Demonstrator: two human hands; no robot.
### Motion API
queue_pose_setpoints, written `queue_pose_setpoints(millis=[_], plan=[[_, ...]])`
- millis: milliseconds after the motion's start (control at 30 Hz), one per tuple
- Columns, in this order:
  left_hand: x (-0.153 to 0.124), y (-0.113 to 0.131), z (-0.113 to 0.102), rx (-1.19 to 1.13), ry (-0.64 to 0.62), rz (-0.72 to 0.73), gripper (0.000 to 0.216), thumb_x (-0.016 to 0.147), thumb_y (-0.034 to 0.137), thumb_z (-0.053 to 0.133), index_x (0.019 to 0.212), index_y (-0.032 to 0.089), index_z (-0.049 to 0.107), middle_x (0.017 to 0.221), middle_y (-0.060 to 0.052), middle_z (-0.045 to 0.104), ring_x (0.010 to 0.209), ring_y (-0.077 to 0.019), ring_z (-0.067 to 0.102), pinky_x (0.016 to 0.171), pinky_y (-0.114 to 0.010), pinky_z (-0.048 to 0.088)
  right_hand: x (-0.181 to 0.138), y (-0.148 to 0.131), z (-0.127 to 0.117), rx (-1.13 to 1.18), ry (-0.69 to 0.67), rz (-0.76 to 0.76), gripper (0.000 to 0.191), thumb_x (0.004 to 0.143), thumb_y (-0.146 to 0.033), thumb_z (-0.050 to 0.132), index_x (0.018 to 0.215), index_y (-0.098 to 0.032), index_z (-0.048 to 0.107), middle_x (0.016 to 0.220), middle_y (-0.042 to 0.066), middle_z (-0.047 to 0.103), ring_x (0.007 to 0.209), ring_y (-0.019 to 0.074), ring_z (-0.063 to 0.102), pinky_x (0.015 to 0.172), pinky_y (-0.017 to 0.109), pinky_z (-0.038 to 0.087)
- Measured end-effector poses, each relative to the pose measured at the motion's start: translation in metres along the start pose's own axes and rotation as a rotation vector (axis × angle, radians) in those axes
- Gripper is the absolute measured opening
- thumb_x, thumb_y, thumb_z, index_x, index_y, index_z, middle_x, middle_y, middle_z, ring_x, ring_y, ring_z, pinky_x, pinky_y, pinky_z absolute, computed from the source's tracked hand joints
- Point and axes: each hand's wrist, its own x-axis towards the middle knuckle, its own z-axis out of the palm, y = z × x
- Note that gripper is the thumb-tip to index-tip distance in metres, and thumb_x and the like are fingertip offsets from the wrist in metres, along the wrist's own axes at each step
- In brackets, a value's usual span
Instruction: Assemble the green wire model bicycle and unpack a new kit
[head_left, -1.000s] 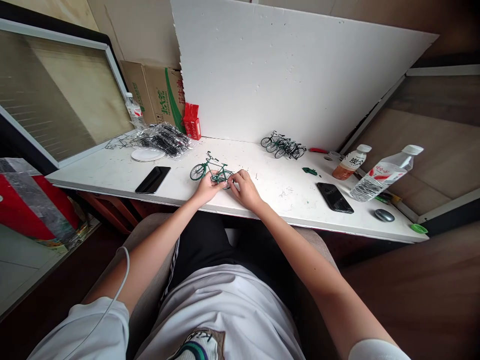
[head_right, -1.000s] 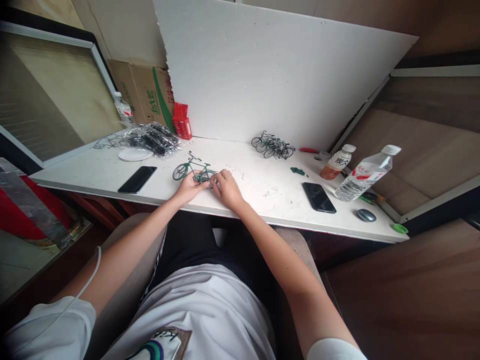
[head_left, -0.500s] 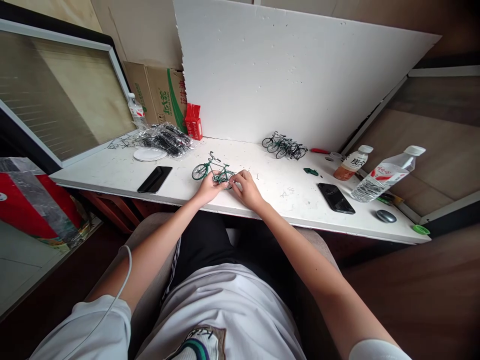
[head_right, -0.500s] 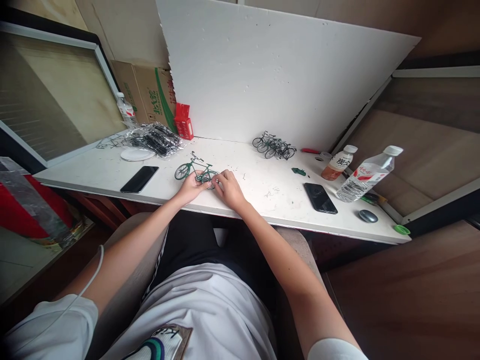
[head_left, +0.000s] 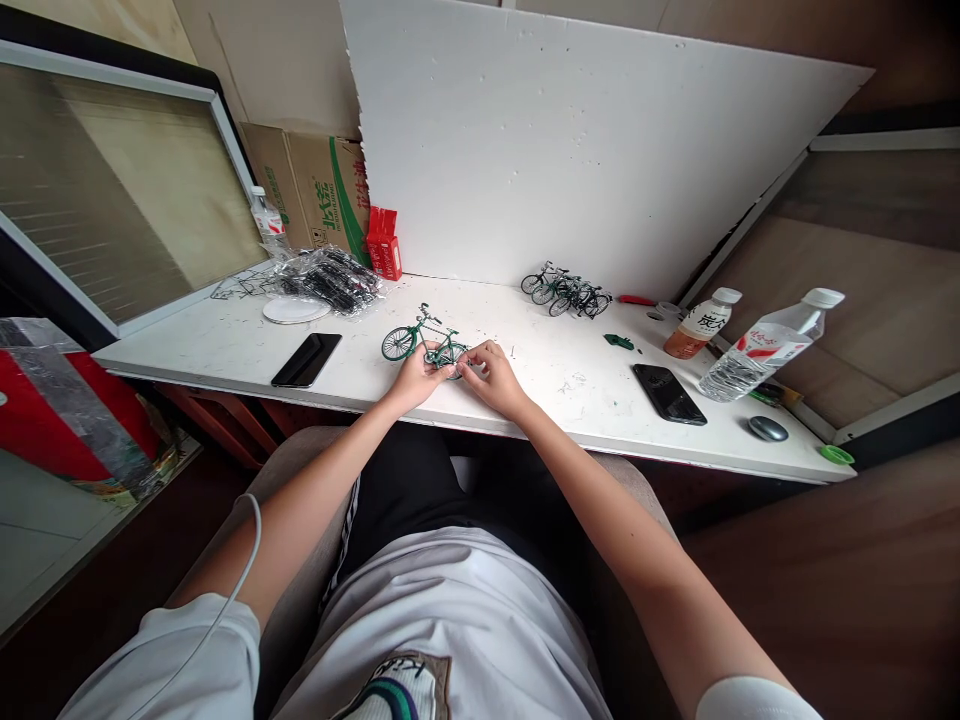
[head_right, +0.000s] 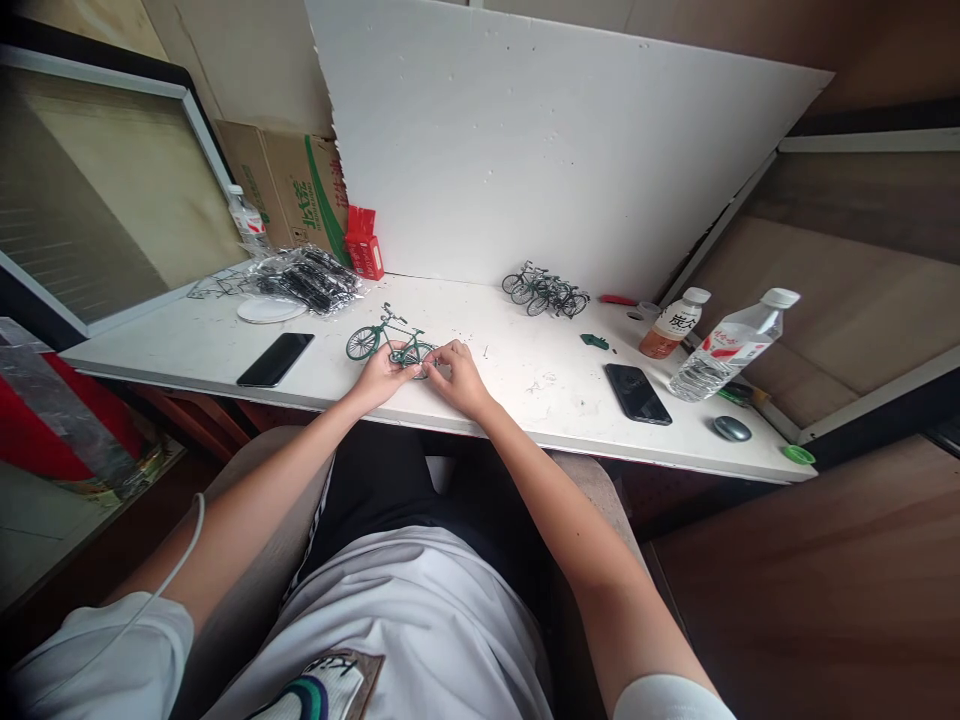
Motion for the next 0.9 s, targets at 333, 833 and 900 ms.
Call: queue_pose_setpoints(millis=[333, 833, 900], plan=[[-0.0018, 0.0035, 0.0001, 0.001, -0.024, 0.014, 0.064, 0.069, 0.033, 0.097, 0.117, 0.020, 0.057, 0.109, -0.009, 0.080, 0.101, -0.0264, 0.079, 0.106, -0.051, 0.061, 0.0008, 0.0040, -0.0002, 0.078, 0.012, 0.060, 0.017, 0.102, -0.039, 0.072, 0.103, -0.024, 0.079, 0.102, 0.008, 0.069, 0.101, 0.0256, 0.061, 0.086, 0.041, 0.055], [-0.0013, 0.0022, -0.0005, 0.004, -0.027, 0.030, 0.063, 0.068, 0.037, 0.097, 0.115, 0.020, 0.058, 0.110, -0.009, 0.079, 0.102, -0.0262, 0.078, 0.103, -0.048, 0.062, 0.0003, 0.0051, -0.0012, 0.145, 0.033, 0.122, 0.031, 0.098, -0.055, 0.076, 0.101, -0.024, 0.084, 0.100, 0.007, 0.069, 0.092, 0.0224, 0.062, 0.085, 0.039, 0.057], [-0.0009, 0.0013, -0.0006, 0.000, -0.020, 0.025, 0.063, 0.068, 0.037, 0.097, 0.115, 0.020, 0.058, 0.110, -0.010, 0.079, 0.102, -0.0259, 0.078, 0.104, -0.049, 0.062, 0.0003, 0.0055, -0.0009, 0.145, 0.039, 0.121, 0.030, 0.098, -0.054, 0.077, 0.101, -0.025, 0.084, 0.099, 0.007, 0.069, 0.091, 0.0222, 0.061, 0.084, 0.039, 0.057]])
